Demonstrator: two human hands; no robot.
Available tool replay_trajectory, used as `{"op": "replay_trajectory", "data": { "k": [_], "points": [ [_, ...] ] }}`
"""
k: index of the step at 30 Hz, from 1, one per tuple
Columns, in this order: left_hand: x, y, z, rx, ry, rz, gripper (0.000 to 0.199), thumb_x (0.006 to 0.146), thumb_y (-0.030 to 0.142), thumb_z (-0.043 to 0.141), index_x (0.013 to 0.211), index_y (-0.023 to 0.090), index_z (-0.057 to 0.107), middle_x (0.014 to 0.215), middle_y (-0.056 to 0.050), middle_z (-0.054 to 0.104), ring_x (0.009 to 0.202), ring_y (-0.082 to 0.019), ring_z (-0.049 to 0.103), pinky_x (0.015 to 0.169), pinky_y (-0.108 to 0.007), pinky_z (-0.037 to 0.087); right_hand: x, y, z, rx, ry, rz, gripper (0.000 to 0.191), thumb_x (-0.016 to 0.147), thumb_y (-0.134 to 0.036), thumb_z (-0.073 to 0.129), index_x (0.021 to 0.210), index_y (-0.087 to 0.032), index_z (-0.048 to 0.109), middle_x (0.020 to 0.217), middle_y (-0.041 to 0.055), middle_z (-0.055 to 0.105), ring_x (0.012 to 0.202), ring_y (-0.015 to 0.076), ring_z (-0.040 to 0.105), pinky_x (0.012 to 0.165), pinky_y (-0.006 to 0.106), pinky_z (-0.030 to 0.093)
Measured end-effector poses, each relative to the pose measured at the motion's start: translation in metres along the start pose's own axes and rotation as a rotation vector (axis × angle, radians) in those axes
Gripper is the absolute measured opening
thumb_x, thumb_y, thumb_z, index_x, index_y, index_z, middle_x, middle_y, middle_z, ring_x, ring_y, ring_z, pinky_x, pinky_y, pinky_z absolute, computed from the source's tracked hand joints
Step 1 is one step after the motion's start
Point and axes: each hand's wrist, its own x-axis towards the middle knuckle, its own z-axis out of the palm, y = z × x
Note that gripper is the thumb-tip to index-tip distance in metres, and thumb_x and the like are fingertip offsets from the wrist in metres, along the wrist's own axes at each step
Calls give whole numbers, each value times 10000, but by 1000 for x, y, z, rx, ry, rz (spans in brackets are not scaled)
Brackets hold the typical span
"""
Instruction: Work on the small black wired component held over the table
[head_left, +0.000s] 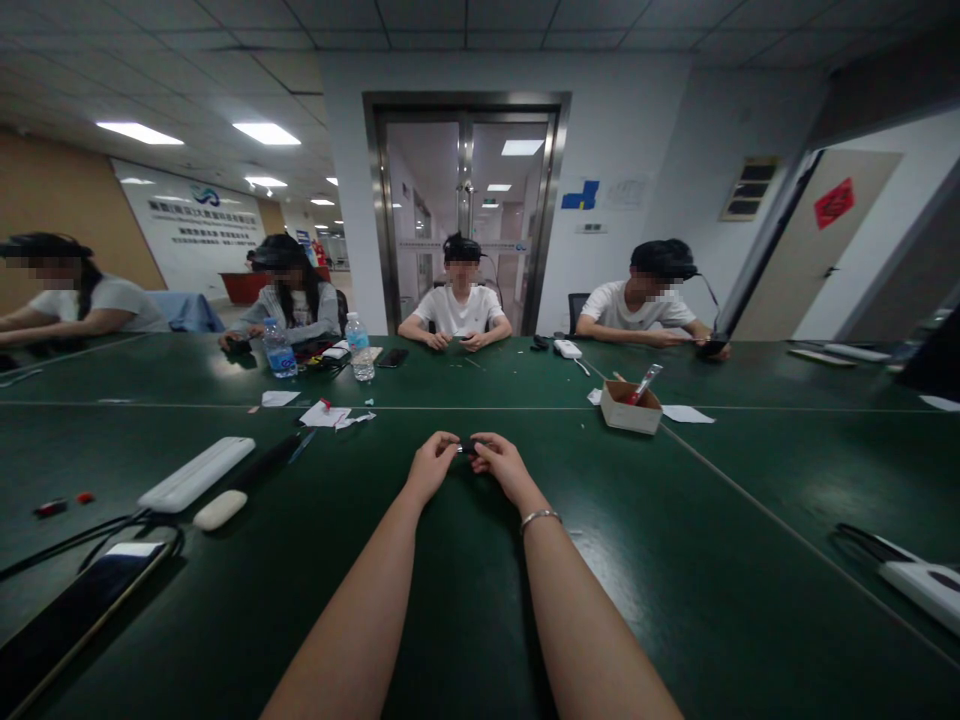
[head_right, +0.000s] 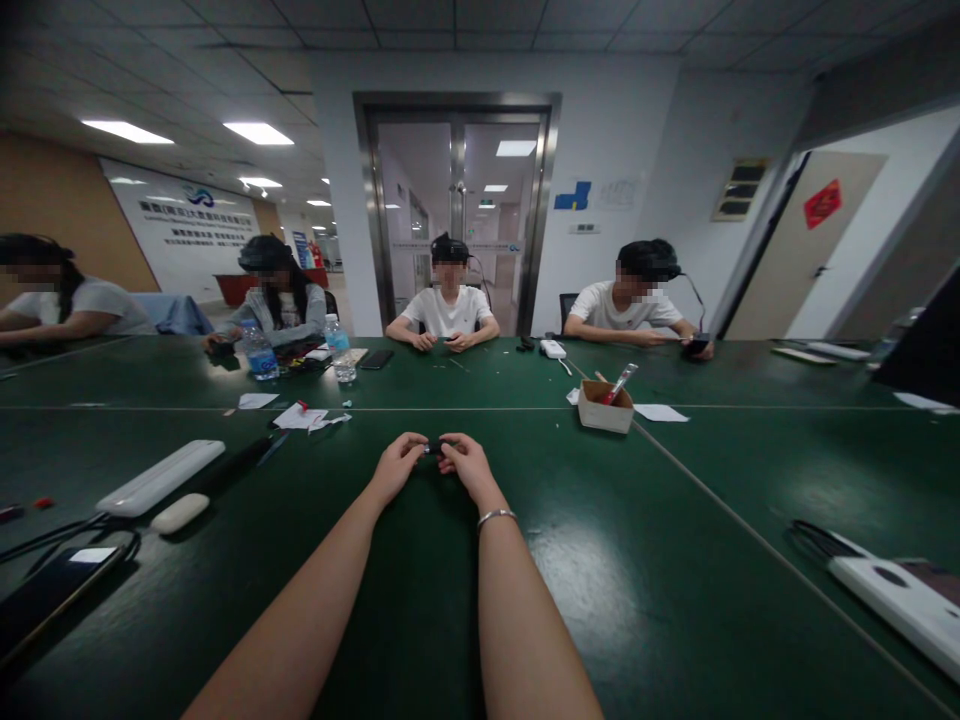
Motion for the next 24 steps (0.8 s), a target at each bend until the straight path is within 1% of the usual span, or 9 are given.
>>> {"op": "replay_trajectory", "data": {
  "k": [4,8,12,15,18,19,22,24],
  "points": [
    [0,0,0,26,-17,-22,273,823,404,512,940,188,631,792,-25,647,727,-153,597,657,-264,452,0,1,-1,2,-9,-9,263,729,-240,699,966,-143,641,656,11,648,530,96,608,533,229,511],
    [1,-1,0,24,3,-5,242,806,373,536,930,190,635,847,-34,659,779,-158,608,674,-258,453,1,2,-1,2,-18,-23,272,725,-255,699,968,-148,639,649,5,642,523,95,603,533,230,507],
    [1,-1,0,17,-22,-18,264,815,392,520,939,186,627,788,-28,644,736,-153,601,652,-255,448,1,2,-1,-11,-8,-19,258,727,-244,696,960,-146,643,650,12,641,528,100,605,531,230,506],
    [1,-1,0,11,-14,-9,248,803,385,539,932,191,627,843,-32,648,777,-155,602,673,-256,450,2,2,0,-6,-3,-13,255,730,-243,696,960,-146,643,655,15,643,531,101,607,532,229,510],
    [1,0,0,11,-26,-19,294,819,436,511,912,183,628,769,-29,635,737,-160,597,657,-265,448,1,2,0,-4,-1,-5,256,732,-248,698,962,-149,641,653,10,642,528,100,609,528,229,516],
    [1,0,0,12,-25,-17,297,815,439,517,915,183,630,771,-31,638,737,-162,599,663,-269,450,1,2,-1,-4,-2,-4,257,733,-248,699,963,-149,641,653,9,642,529,99,610,527,229,517],
    [1,0,0,7,-17,-4,280,798,417,548,933,187,635,869,-47,659,796,-168,610,693,-272,456,1,1,0,-3,-4,-8,258,735,-245,699,967,-148,641,665,10,648,537,96,613,536,228,523],
    [0,1,-1,9,-34,-12,287,813,423,530,940,187,632,851,-45,657,786,-169,611,683,-273,457,0,0,0,-6,-1,-4,256,734,-241,701,966,-149,640,665,11,649,538,96,613,537,228,525]
  ]
}}
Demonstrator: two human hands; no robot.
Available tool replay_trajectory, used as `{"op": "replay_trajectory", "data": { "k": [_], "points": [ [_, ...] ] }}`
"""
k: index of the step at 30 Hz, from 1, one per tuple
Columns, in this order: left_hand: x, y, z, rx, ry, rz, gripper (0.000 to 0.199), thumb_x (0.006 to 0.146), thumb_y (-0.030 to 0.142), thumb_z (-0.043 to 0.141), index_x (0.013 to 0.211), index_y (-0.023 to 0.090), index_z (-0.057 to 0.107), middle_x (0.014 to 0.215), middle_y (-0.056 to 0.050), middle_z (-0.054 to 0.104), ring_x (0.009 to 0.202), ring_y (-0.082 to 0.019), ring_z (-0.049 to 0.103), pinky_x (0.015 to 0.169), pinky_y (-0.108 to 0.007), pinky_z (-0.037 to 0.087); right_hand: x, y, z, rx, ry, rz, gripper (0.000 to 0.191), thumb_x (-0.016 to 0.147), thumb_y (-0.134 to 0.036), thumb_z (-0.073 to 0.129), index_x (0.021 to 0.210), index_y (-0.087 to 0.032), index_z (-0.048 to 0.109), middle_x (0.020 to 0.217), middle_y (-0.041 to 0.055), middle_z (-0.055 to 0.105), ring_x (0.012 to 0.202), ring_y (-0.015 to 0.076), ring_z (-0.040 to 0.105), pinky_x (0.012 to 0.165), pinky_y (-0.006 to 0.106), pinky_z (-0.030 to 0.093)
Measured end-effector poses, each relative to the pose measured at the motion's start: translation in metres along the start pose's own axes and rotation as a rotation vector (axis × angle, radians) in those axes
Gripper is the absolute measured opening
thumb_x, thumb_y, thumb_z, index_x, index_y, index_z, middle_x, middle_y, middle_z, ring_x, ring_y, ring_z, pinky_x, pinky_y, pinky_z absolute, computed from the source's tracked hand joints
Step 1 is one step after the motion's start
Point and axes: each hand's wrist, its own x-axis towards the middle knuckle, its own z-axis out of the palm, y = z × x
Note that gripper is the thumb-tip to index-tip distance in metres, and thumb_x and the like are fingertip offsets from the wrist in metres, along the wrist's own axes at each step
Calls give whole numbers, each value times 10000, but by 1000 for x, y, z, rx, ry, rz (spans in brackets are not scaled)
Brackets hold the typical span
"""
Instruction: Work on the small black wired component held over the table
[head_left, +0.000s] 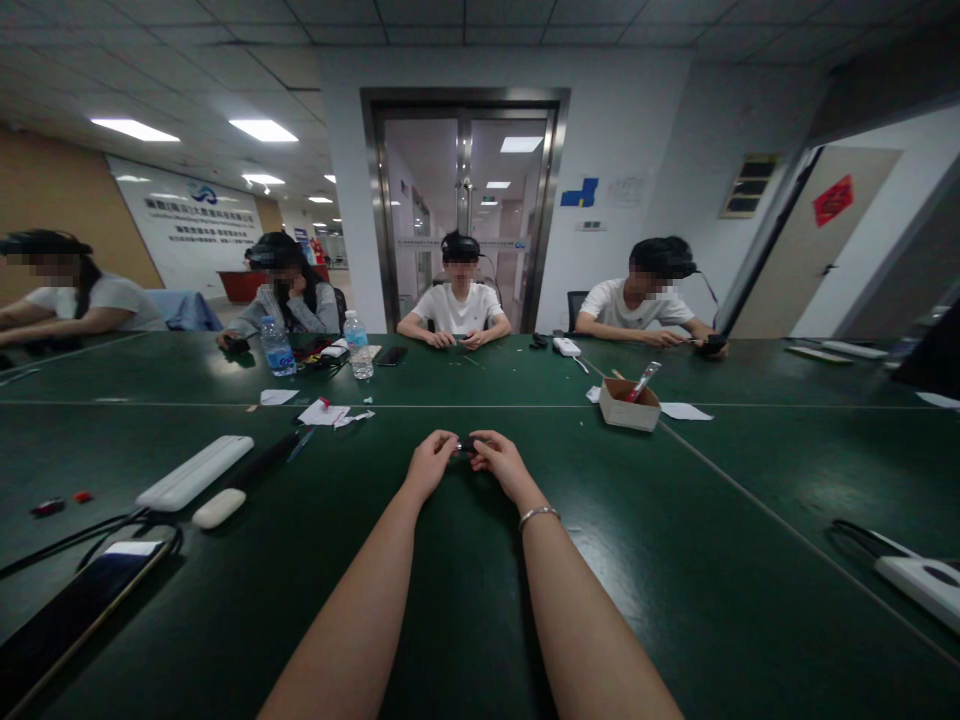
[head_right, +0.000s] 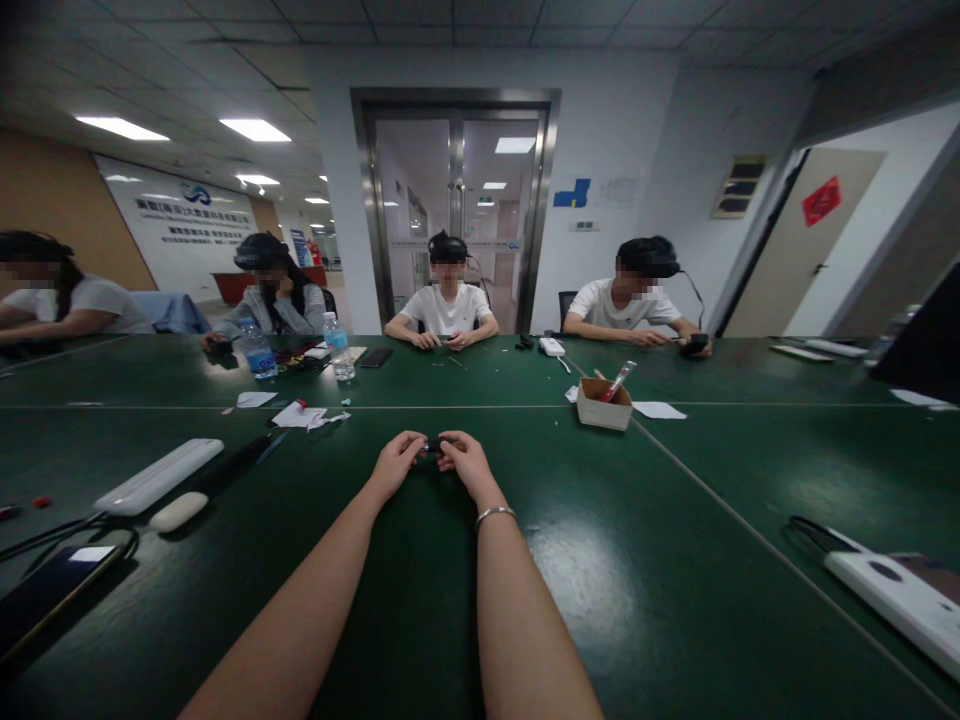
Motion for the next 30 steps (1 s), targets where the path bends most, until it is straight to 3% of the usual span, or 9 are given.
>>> {"op": "replay_trajectory", "data": {
  "k": [18,22,26,30],
  "points": [
    [1,1,1,1,36,43,236,783,360,562,926,185,629,912,-46,661,840,-165,610,780,-286,460,-2,-3,1,2,5,2,241,743,-225,689,964,-141,642,653,15,646,533,95,606,534,222,515],
    [0,3,1,-1,8,-8,294,819,437,516,915,183,627,810,-35,654,763,-164,607,713,-277,468,-2,-3,1,2,8,5,216,751,-215,681,953,-148,644,652,9,640,529,95,608,528,221,519],
    [-1,5,0,-7,9,36,249,811,375,547,939,180,633,914,-53,664,856,-172,618,790,-289,471,-1,-2,1,-3,9,12,197,766,-191,660,958,-150,640,652,10,642,530,94,609,527,218,521],
    [-1,4,0,-16,6,-12,256,823,374,530,948,176,632,864,-51,665,800,-174,623,725,-289,483,0,0,0,-4,2,13,198,769,-192,658,962,-152,642,673,16,647,545,98,617,539,225,528]
  ]
}}
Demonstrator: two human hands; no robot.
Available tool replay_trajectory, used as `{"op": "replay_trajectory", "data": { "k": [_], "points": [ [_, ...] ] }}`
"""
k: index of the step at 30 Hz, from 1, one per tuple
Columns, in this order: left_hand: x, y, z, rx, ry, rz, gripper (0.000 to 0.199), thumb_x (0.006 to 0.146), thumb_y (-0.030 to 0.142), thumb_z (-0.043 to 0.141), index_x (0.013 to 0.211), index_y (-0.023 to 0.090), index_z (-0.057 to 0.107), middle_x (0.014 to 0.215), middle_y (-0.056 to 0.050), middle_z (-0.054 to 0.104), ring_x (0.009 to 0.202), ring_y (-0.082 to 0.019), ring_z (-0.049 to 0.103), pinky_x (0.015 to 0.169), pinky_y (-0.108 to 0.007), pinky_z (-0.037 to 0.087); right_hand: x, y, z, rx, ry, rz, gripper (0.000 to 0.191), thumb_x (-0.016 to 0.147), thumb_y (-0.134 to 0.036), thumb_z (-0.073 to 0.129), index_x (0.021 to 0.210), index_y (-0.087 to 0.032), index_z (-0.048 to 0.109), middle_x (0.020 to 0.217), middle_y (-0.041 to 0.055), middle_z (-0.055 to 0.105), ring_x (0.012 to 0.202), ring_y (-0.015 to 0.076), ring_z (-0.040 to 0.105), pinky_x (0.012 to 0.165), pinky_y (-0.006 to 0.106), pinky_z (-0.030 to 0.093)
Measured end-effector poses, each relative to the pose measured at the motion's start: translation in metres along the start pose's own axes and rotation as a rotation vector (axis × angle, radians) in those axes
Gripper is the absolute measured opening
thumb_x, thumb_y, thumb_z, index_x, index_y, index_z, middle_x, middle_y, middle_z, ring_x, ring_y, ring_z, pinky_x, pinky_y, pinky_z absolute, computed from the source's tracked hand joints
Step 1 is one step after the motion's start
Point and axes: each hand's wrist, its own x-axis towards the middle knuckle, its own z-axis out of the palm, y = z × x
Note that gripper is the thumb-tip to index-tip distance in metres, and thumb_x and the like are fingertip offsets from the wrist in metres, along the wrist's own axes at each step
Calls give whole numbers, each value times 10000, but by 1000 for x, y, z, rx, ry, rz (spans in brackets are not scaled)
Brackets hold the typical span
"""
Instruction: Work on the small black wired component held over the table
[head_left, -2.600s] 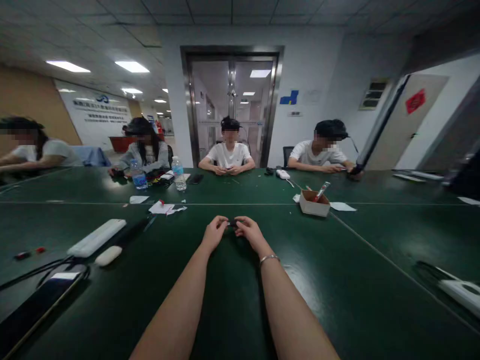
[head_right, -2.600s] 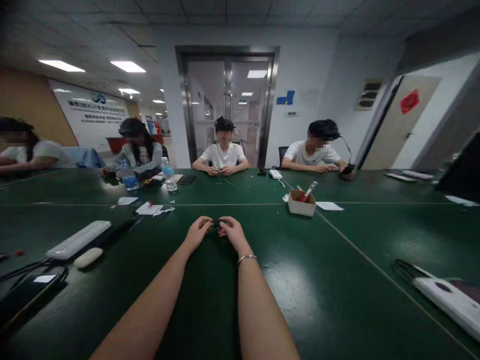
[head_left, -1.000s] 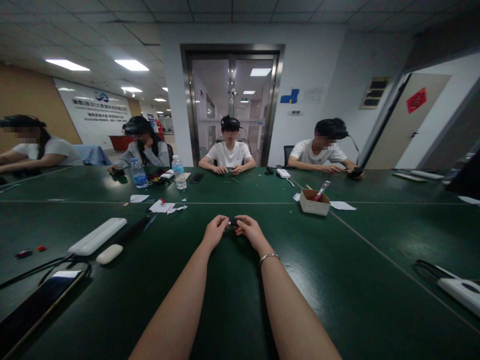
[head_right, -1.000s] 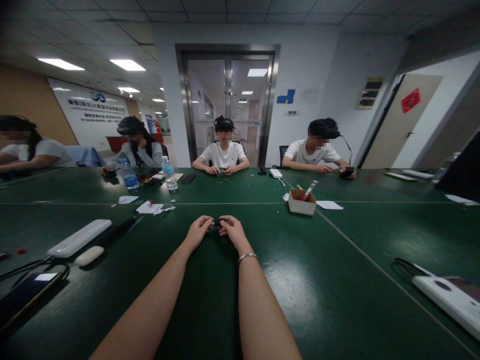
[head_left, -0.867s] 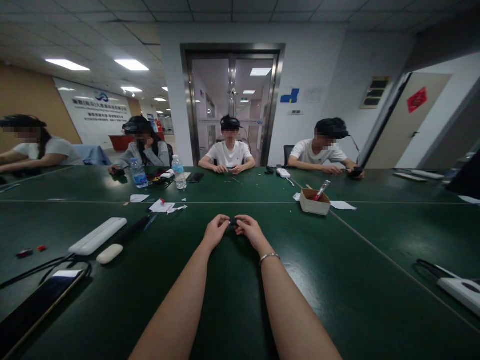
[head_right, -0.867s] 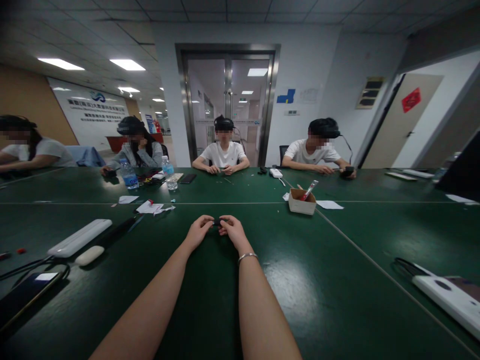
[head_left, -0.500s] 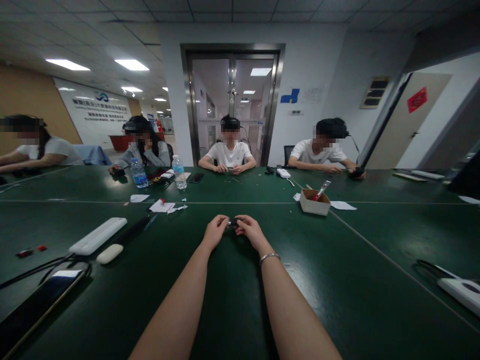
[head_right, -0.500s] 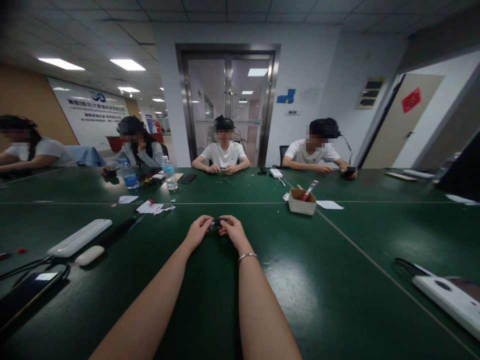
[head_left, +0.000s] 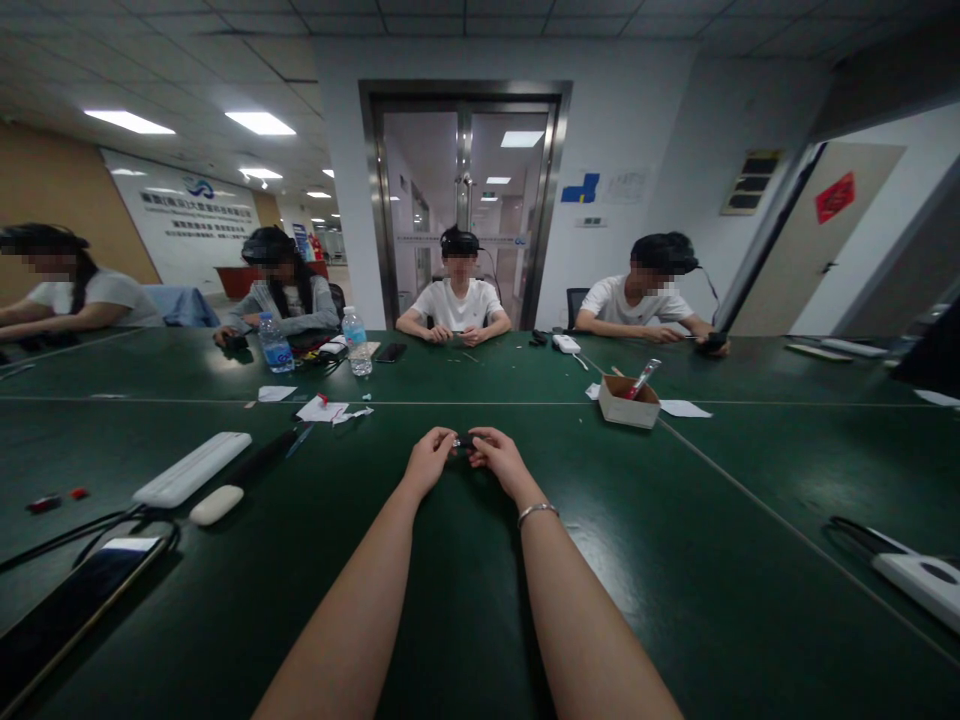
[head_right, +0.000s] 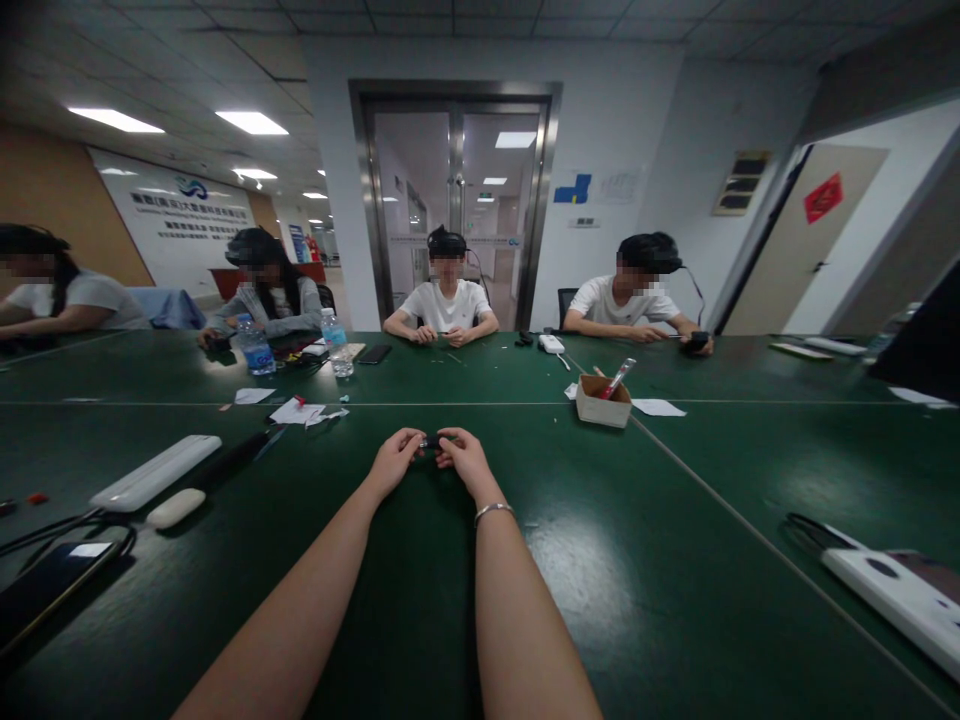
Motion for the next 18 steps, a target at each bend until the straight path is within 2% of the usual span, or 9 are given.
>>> {"op": "replay_trajectory", "data": {
  "k": [6,13,18],
  "points": [
    [1,-3,1,7,21,54,199,801,307,567,945,186,632,936,-51,669,880,-170,620,813,-296,469,0,0,0,-9,10,-2,218,758,-203,673,965,-147,636,664,16,646,545,102,617,536,228,524],
    [-2,8,-1,58,54,117,205,739,221,610,937,177,641,959,-61,671,862,-172,612,800,-308,476,0,0,0,15,10,-2,214,753,-217,673,952,-150,633,634,7,639,516,96,603,517,225,513],
    [-3,9,-1,90,55,86,205,734,194,594,927,177,662,974,-60,680,829,-166,611,782,-307,480,-2,0,0,-4,-7,-26,244,716,-175,679,953,-162,620,654,-7,621,529,97,614,509,217,512]
  ]
}}
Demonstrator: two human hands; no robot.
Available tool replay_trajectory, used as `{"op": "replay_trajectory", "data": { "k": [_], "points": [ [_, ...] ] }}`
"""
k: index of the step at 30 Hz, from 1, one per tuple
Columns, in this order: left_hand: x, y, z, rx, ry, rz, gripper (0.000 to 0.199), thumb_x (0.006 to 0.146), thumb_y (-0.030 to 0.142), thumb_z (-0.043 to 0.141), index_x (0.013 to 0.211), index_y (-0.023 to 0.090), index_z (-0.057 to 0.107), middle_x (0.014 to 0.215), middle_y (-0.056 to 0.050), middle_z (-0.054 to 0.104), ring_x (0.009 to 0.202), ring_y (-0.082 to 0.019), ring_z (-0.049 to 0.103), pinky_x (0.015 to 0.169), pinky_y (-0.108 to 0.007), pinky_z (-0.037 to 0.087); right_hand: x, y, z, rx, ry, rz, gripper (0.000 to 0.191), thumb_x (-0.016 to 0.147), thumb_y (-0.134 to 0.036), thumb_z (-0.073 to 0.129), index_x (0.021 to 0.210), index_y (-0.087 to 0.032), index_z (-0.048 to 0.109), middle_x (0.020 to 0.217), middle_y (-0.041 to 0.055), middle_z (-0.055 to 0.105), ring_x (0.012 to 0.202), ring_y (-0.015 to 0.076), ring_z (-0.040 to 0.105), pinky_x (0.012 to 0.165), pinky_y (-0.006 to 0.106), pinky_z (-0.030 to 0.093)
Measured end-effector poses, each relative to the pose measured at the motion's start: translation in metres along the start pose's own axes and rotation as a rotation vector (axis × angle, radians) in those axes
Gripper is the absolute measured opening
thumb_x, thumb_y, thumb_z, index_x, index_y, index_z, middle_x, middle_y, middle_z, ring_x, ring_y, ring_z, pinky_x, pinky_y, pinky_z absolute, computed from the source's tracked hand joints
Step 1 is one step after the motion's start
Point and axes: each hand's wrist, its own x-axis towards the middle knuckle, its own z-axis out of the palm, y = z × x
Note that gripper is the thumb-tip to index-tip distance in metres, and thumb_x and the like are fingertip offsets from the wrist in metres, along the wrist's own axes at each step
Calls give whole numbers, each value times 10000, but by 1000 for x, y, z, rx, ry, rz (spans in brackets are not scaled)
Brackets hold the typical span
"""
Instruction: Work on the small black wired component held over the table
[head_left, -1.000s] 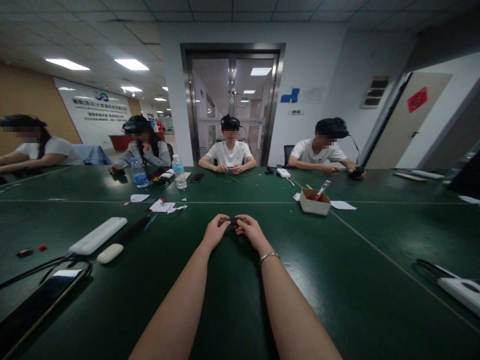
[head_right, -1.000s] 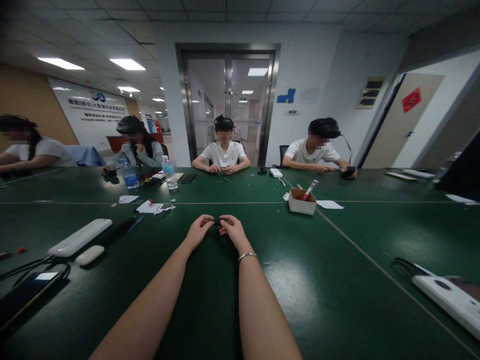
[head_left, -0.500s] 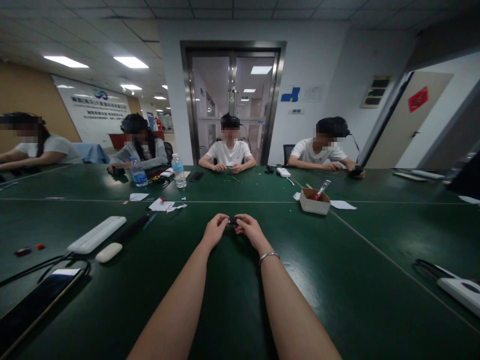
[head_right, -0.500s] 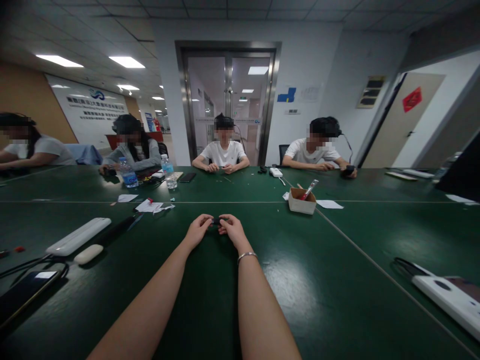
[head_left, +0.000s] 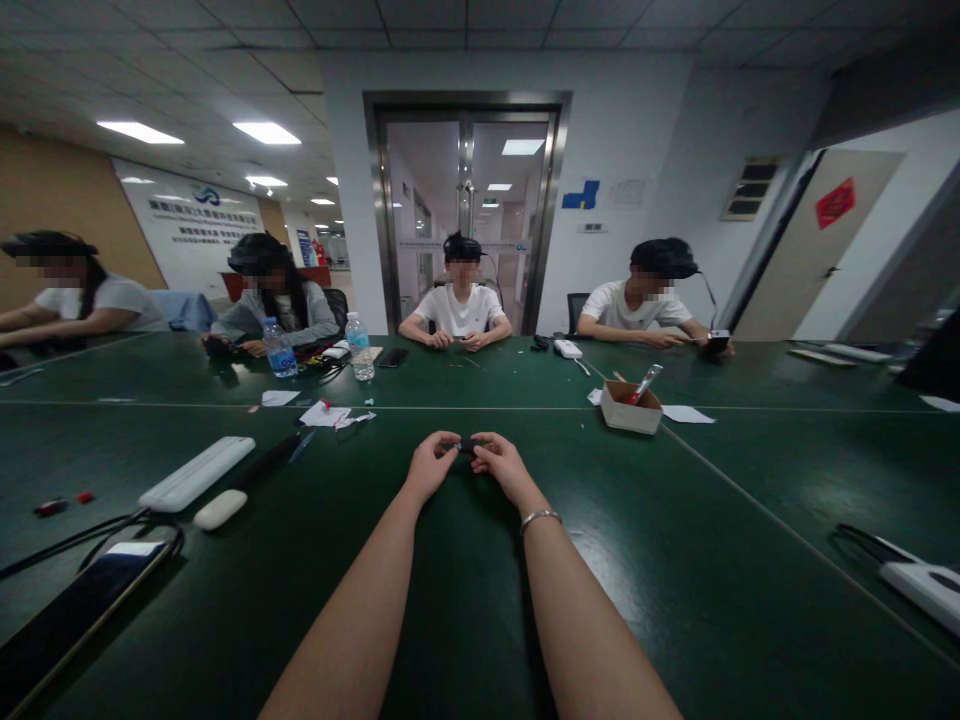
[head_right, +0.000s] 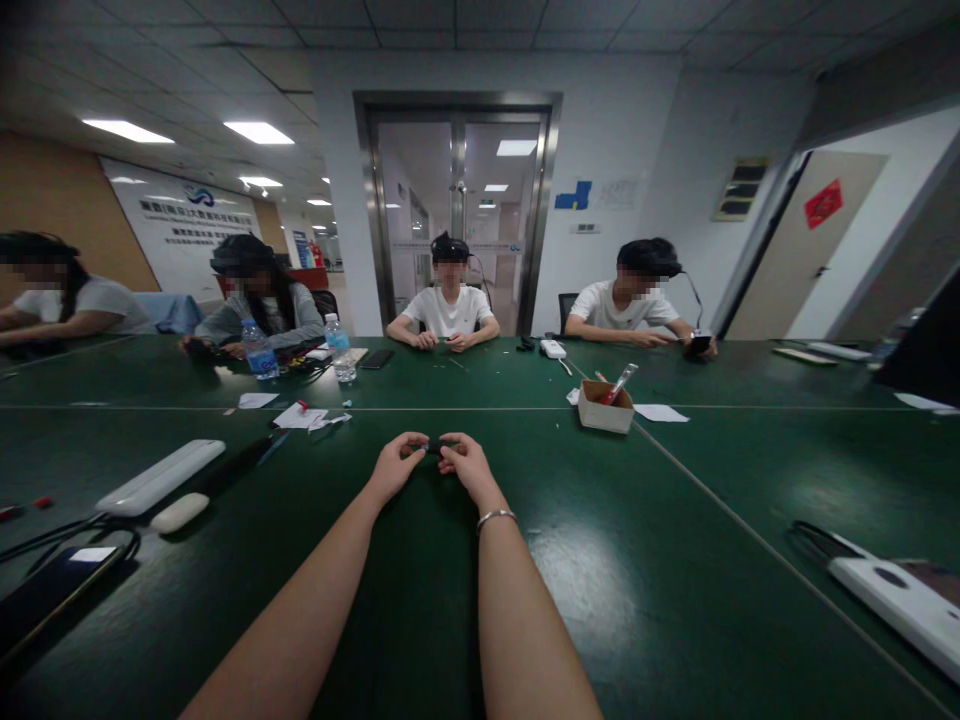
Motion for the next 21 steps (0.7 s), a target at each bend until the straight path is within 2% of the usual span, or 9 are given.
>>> {"op": "replay_trajectory", "data": {
  "k": [3,5,7,10,12,15,17,19,21],
  "points": [
    [1,-5,0,5,-9,8,203,754,212,588,934,182,676,977,-61,687,833,-174,613,793,-319,479,-1,0,0,13,-2,-9,368,681,-145,691,1030,-195,585,761,-4,624,551,95,630,520,219,526],
    [2,-8,1,-14,-17,27,206,770,238,588,946,183,678,979,-64,690,861,-181,618,819,-326,476,0,0,1,10,13,7,427,690,-183,700,1089,-207,548,802,4,624,540,96,632,512,224,530],
    [3,-10,1,-36,-31,34,212,782,258,586,956,181,680,982,-68,691,887,-185,623,844,-332,474,1,-1,2,-29,24,34,397,727,-270,690,1083,-188,534,762,5,620,507,99,620,479,222,518],
    [2,-10,0,-55,-57,22,216,788,268,588,960,180,683,976,-72,694,905,-191,629,870,-345,472,1,-2,2,-94,-15,36,308,765,-355,648,979,-154,555,670,-8,595,449,87,575,423,204,474],
    [2,-8,0,-62,-60,10,214,790,273,589,958,180,683,971,-73,696,908,-196,632,878,-354,473,-1,-3,2,-86,-40,-11,330,723,-306,685,991,-165,555,750,-6,605,465,71,575,435,196,473],
    [1,-5,-1,-65,-52,-8,206,792,283,591,943,177,684,965,-77,698,911,-202,635,874,-357,480,-2,-3,2,-56,-37,-51,502,643,-228,743,1097,-210,528,921,6,603,563,76,627,525,210,521],
    [0,-3,-1,-65,-51,-13,202,793,287,592,928,169,686,955,-84,700,904,-203,639,867,-353,484,-1,-3,2,-82,-30,-14,464,685,-292,722,1095,-192,530,847,5,605,558,89,627,528,218,524],
    [0,-2,-1,-66,-52,-12,200,794,285,589,917,161,687,945,-88,703,897,-202,644,864,-347,487,0,-1,3,-126,-33,26,355,771,-403,628,1011,-152,554,689,-11,581,472,87,579,454,210,484],
    [0,-3,-1,-61,-51,-10,203,795,287,586,918,163,689,933,-83,706,892,-201,647,858,-344,489,1,0,3,-133,-49,3,330,785,-421,601,967,-149,562,654,-25,565,428,75,542,411,201,447]
  ]
}}
